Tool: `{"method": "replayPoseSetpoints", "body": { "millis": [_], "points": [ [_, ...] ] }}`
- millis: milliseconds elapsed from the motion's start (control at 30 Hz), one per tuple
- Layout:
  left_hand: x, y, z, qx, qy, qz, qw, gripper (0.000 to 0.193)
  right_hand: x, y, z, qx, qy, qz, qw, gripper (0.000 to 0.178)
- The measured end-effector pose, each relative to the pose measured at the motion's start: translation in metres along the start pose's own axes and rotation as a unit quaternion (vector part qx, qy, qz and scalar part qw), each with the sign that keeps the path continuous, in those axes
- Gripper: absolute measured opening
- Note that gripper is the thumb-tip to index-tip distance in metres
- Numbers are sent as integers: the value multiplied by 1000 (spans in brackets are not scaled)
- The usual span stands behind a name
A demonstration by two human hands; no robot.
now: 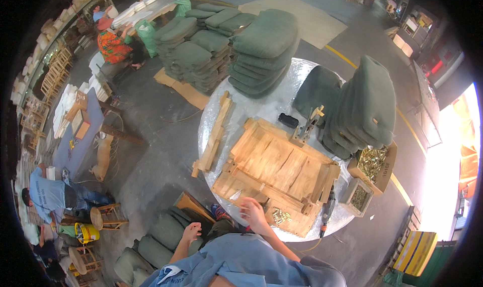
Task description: The person places green fabric cushions into a wooden jig, aligns them, and uses a pneumatic drill to fasten metal clips at the corners. They then remove the finished cushion and repeat the process with another cushion.
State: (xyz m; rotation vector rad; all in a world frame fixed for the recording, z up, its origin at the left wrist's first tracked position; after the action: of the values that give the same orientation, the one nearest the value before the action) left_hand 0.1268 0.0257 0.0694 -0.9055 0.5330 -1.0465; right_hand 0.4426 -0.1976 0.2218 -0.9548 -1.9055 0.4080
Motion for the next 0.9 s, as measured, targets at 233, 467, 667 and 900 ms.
{"method": "replayPoseSetpoints", "body": {
  "millis": [233,467,667,900],
  "points": [
    [-54,-27,-47,-50,-45,40,997,30,105,88,-71,-3,-45,-57,997,34],
    [-116,-46,-129,-2,-179,107,978,34,161,182,-223,-185,-21,-86,979,55],
    [-117,-79,-171,-68,-205,170,961,35,181,236,-336,-262,69,-129,954,48],
    [-109,-52,-209,-104,-278,192,936,27,176,251,-442,-334,20,-67,940,110]
  ]
}}
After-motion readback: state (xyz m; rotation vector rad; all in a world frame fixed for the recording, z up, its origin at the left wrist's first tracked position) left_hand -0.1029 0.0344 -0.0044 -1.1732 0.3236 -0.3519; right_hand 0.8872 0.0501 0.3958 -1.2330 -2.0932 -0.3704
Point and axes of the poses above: each hand's wrist, its own y-axis towards the middle knuckle, its own x-axis out of the palm, z = x × y, the point moved 5 cm from there along y, towards the middle knuckle, and after that the axes turned 13 degrees about -z, right-handed, at the moved point
